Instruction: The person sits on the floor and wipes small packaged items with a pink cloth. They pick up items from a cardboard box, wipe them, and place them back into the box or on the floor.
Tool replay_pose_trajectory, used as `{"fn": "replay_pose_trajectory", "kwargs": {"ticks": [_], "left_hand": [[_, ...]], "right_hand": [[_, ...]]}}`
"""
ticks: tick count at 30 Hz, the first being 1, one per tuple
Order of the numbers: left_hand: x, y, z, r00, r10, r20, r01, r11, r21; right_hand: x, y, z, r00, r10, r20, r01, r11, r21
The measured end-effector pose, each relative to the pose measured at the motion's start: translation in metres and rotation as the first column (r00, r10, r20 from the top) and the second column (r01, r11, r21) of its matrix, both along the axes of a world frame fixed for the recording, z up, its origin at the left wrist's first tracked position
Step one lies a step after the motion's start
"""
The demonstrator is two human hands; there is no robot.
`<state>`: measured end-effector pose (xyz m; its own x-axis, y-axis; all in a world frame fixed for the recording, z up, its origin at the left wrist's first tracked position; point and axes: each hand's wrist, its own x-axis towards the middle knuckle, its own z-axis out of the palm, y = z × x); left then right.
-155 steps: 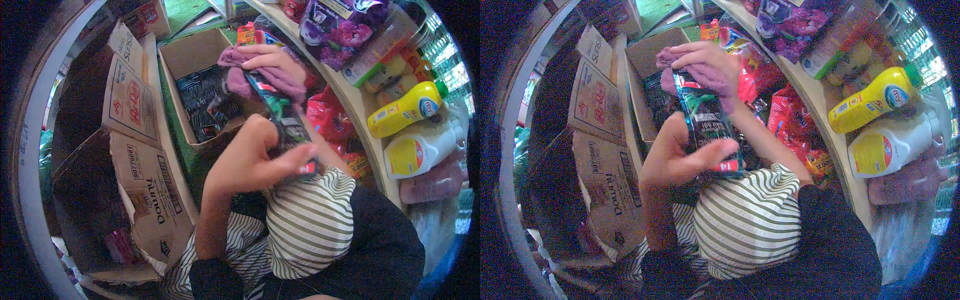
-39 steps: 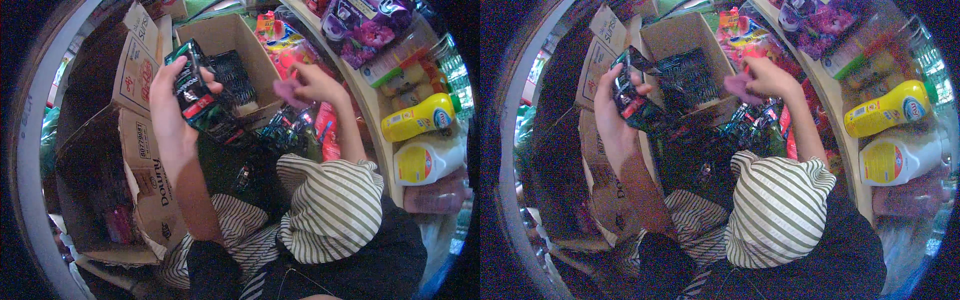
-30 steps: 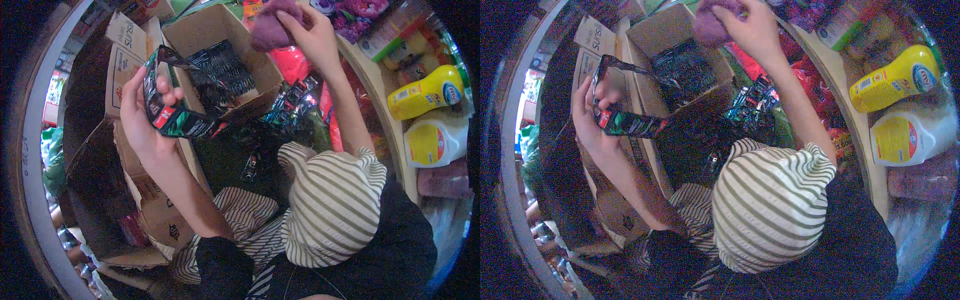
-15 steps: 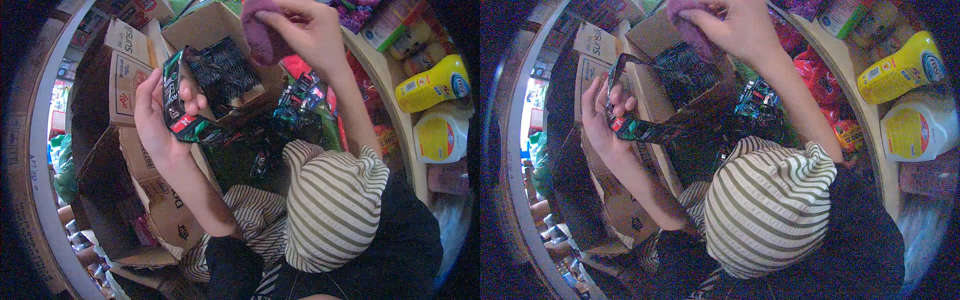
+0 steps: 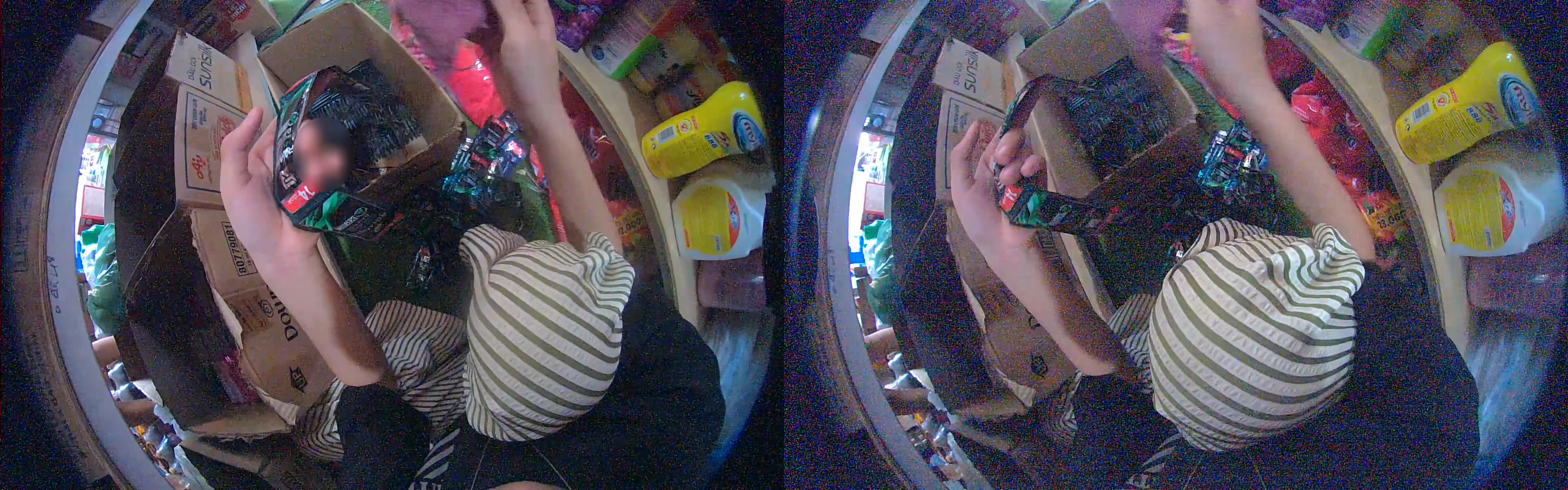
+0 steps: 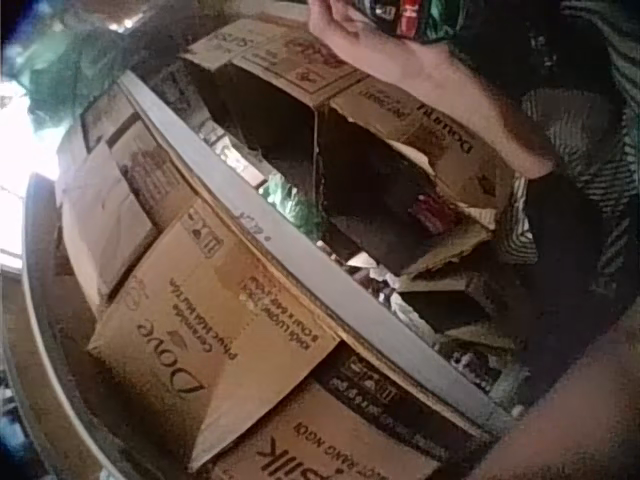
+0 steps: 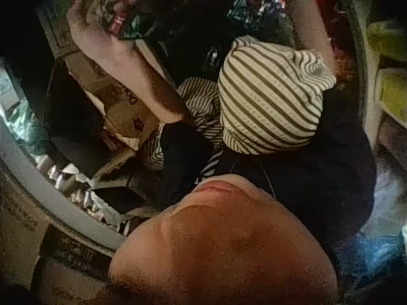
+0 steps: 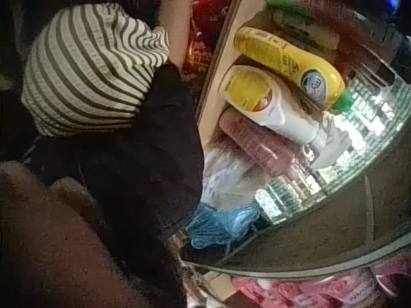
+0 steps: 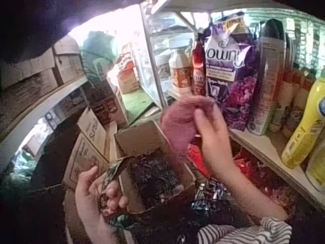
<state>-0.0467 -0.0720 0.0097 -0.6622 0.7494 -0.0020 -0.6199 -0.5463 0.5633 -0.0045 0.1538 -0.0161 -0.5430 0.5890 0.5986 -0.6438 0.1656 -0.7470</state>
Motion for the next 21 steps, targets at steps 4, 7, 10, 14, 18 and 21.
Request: {"fn": "replay_pose_trajectory", "kwargs": {"ticks": [4, 7, 10, 14, 18, 21], "left_hand": [[-0.001, 0.002, -0.001, 0.999, -0.047, -0.027, 0.049, 0.998, 0.047], [0.012, 0.018, 0.013, 0.887, 0.458, 0.068, -0.432, 0.871, -0.235], [0.004, 0.000, 0.002, 0.968, -0.029, -0.248, 0.025, 1.000, -0.020], [0.013, 0.013, 0.000, 0.954, 0.266, -0.140, -0.297, 0.908, -0.295], [0.012, 0.011, 0.002, 0.970, 0.082, -0.229, -0.173, 0.896, -0.409], [0.015, 0.004, 0.008, 0.960, 0.088, -0.265, -0.200, 0.880, -0.431]], "right_hand": [[0.017, -0.033, 0.000, 0.781, 0.624, 0.024, -0.620, 0.770, 0.150], [0.008, -0.053, -0.008, 0.768, 0.639, -0.035, -0.634, 0.767, 0.098], [0.004, -0.062, -0.014, 0.888, 0.457, -0.041, -0.449, 0.884, 0.125], [0.008, -0.036, -0.005, 0.610, 0.787, -0.098, -0.789, 0.614, 0.020], [0.003, -0.005, -0.003, 0.405, 0.914, -0.013, -0.913, 0.404, -0.055], [0.012, -0.015, 0.009, 0.792, 0.451, 0.412, -0.594, 0.723, 0.351]]}}
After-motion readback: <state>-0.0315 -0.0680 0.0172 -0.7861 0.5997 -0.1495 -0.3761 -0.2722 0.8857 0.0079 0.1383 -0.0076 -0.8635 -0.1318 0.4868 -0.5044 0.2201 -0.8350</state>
